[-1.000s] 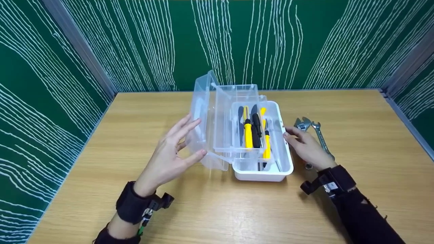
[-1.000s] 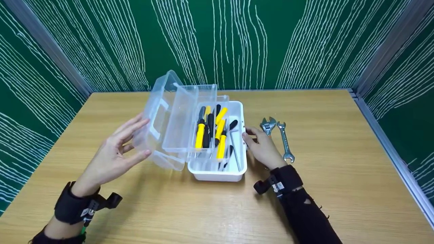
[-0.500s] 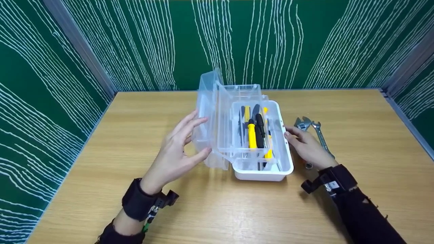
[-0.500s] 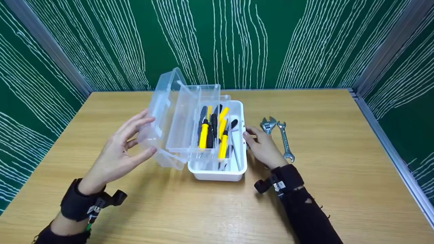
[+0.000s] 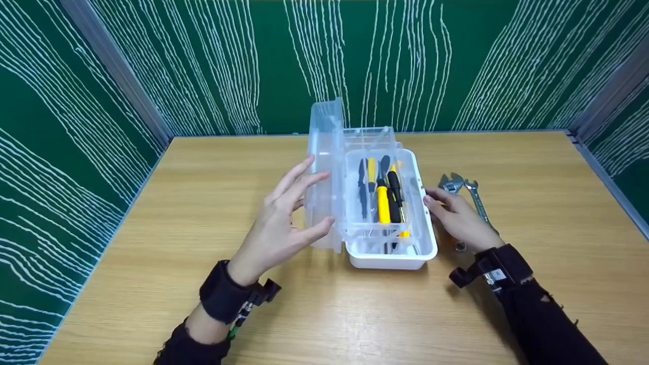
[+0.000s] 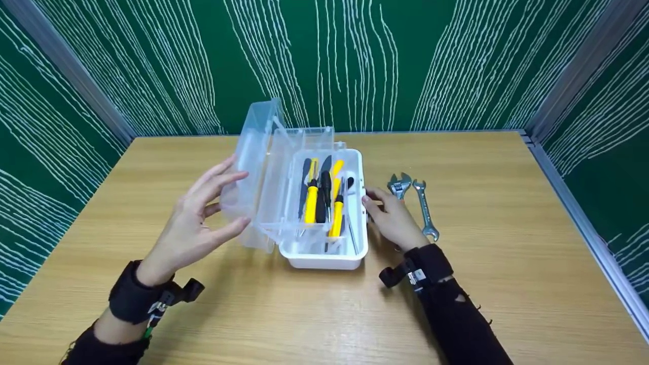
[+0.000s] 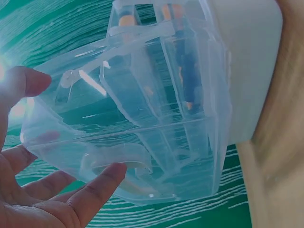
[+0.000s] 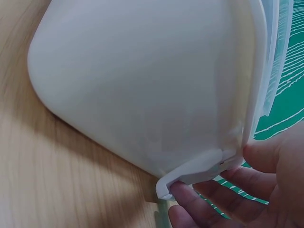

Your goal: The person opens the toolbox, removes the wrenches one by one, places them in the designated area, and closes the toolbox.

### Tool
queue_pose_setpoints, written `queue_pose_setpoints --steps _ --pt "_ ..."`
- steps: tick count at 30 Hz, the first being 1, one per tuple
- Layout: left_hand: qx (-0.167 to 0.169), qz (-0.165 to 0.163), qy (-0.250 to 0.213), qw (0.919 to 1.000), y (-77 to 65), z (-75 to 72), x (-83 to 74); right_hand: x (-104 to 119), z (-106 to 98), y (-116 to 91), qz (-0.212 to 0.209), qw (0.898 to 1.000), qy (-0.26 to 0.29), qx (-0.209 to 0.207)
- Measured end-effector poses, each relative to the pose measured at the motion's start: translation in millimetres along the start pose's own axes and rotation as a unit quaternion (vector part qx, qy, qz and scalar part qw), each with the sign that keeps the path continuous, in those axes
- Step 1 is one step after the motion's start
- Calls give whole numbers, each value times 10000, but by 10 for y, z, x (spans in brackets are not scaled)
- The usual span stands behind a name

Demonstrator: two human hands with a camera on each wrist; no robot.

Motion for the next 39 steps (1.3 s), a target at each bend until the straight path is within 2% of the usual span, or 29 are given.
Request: queue_pose_setpoints --steps 11,21,26,39 --pt "-66 324 267 9991 97 59 -93 -32 3 7 230 9997 43 -35" --pt "-62 704 521 9961 173 98 -208 -5 -9 -12 -11 9999 89 58" --pt "-26 873 637 9941 211 111 -257 -14 -7 -5 92 9998 138 107" --pt "47 945 982 9907 274 212 -379 -25 -5 3 128 9996 188 157"
Point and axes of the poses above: each hand's wrist, its own y-axis towards the middle knuckle, its own z-axis out of the palm, x = y × z, the point moved 7 cm from there along y, towards the middle knuckle, and after that the axes turned 12 degrees about y, right-handed, at the moved point
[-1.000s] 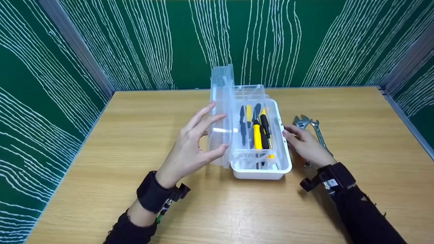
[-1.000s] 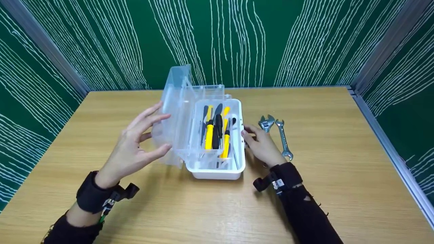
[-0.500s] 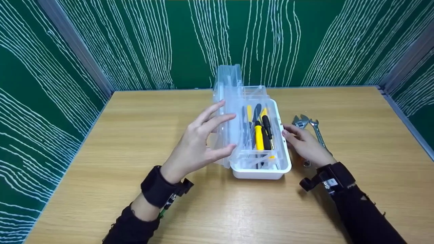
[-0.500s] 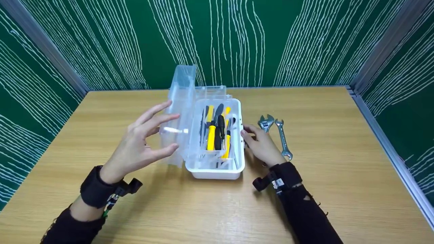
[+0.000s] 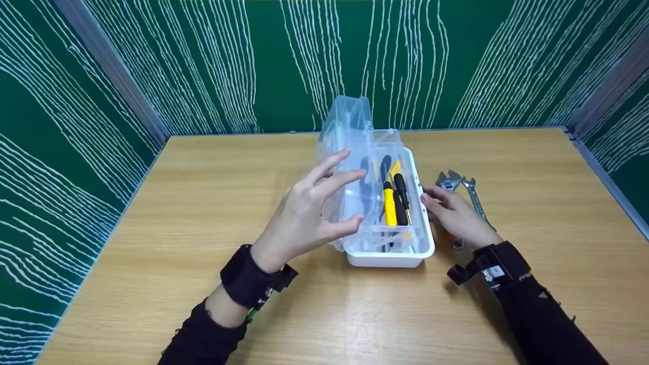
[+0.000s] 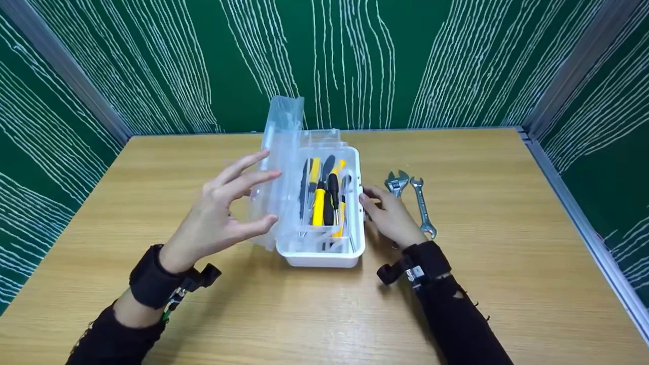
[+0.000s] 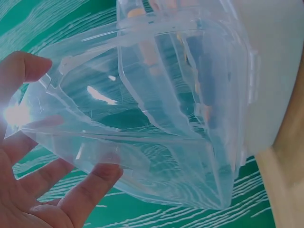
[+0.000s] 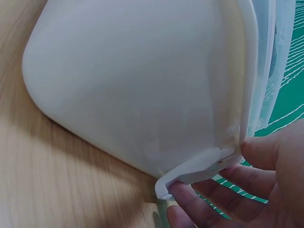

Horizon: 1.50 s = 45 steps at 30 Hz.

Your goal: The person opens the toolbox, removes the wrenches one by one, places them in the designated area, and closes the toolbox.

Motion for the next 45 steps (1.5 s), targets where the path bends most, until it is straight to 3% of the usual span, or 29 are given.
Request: queue_pose_setpoints --steps 19,28,35,39,45 --pt "175 448 313 9984 148 171 -208 -19 4 -3 32 9998 188 21" --pt "422 526 477 9966 201 251 -294 -34 -9 9 85 9998 200 7" --pt "398 766 837 9927 241 318 -377 -32 -15 6 93 9992 385 61" --pt "409 952 1030 9893 274 363 -434 -3 -1 9 -161 9980 561 227" --pt "738 1159 1465 9796 337 458 -532 10 0 13 -293 9980 497 256"
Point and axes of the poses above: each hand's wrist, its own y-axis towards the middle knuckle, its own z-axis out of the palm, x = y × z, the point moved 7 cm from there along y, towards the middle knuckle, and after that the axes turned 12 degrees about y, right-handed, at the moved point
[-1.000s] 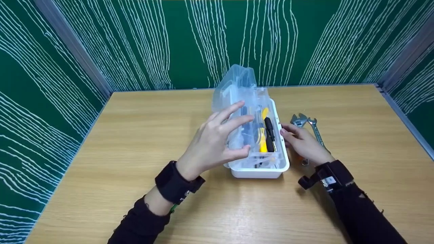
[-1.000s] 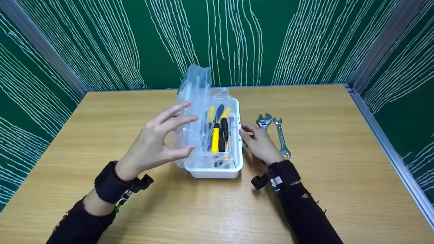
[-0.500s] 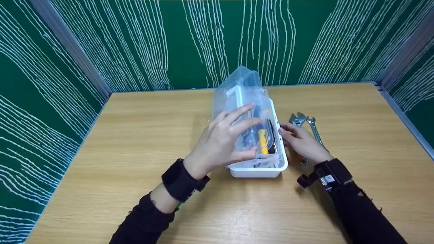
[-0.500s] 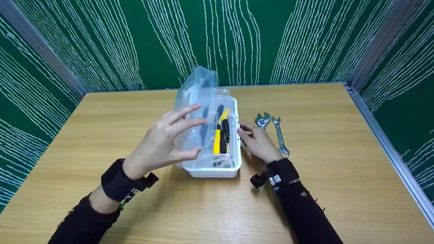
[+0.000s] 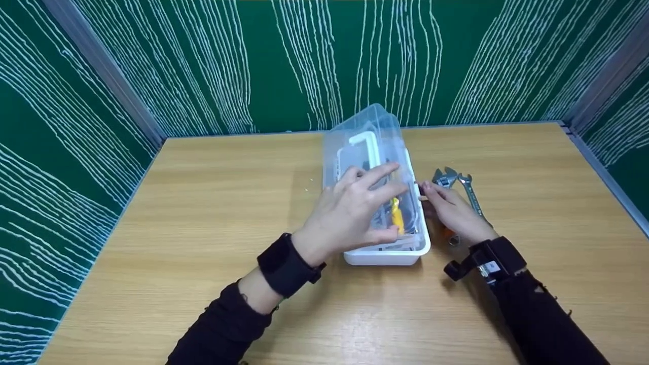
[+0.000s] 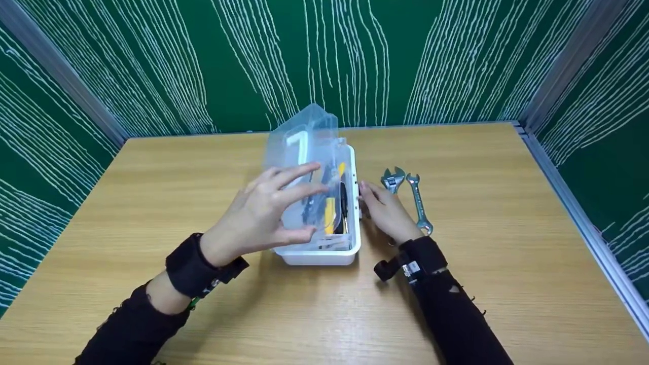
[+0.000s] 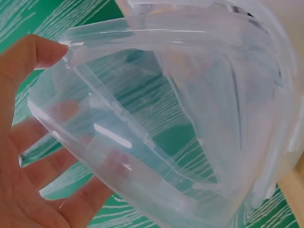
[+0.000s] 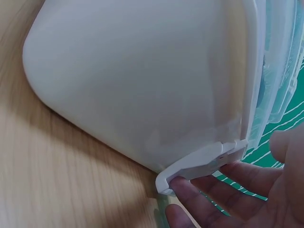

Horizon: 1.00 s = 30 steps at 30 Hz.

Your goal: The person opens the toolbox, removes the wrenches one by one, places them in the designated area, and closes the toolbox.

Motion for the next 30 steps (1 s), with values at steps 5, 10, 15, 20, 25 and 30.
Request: queue_pose_setpoints --steps 5,10,15,20,25,30 --pt "365 83 260 9990 72 58 -91 -15 -2 0 46 10000 -55 -6" --pt "535 219 501 9971 143 107 -165 -19 -30 -16 59 9997 -235 -90" --pt "635 267 676 9953 179 154 -212 -32 -31 -32 194 9996 -205 -44" --pt "674 287 831 9938 197 192 -260 -56 -35 -27 307 9991 -288 4" --pt "598 330 952 9931 203 230 -310 -34 -25 -8 52 9998 -179 19" --pt "505 367 1094 9920 207 266 -343 -30 -31 -15 -12 9995 -325 -34"
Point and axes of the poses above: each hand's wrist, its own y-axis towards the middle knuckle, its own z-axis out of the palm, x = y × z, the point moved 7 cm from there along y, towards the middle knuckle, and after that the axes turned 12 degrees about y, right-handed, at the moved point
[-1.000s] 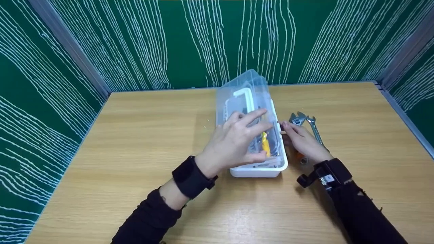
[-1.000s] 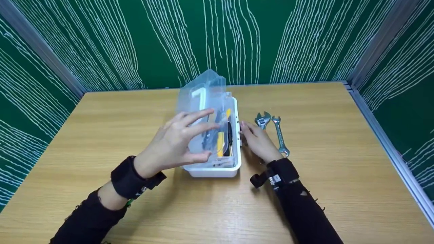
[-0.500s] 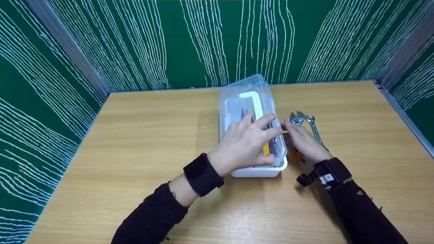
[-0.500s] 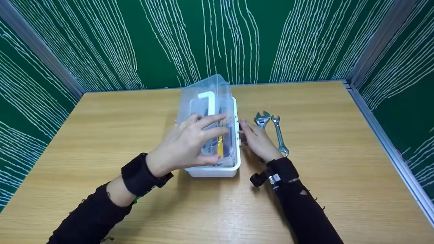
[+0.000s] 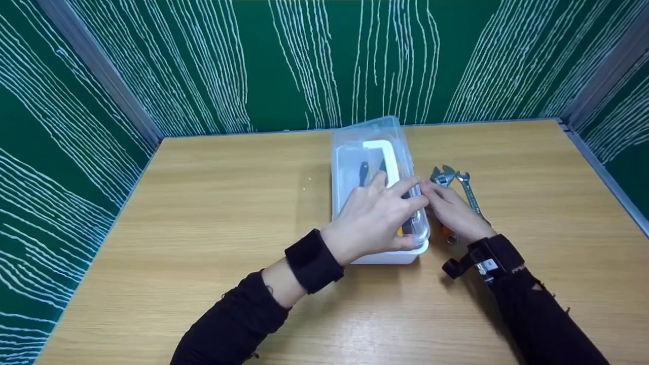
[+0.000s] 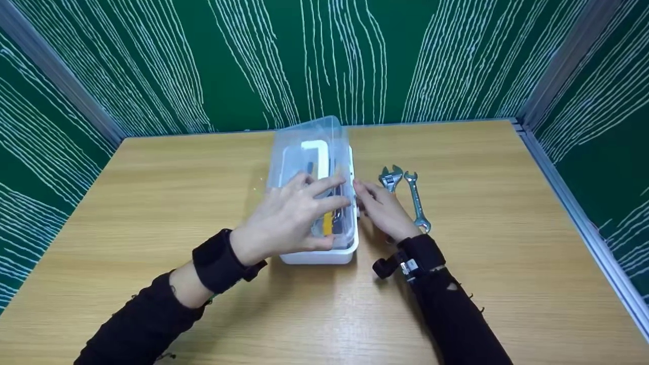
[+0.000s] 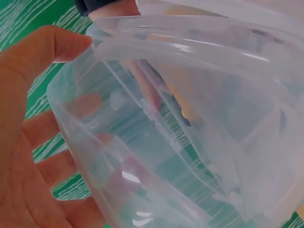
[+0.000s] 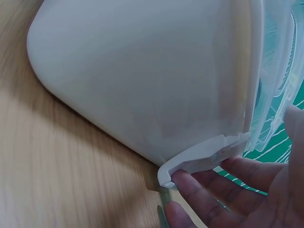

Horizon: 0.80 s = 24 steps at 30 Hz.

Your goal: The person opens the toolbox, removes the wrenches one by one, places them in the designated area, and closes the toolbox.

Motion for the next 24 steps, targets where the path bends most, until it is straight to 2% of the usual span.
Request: queue_pose_setpoints --steps 10,20,24 --pt "-62 110 369 9992 52 59 -83 -54 -19 0 163 9996 -189 -119" --pt "327 249 653 9970 110 172 -192 -46 -14 -35 231 9997 -53 -93" --pt "345 279 721 9964 110 189 -221 -9 -11 -31 6 9998 -145 -111"
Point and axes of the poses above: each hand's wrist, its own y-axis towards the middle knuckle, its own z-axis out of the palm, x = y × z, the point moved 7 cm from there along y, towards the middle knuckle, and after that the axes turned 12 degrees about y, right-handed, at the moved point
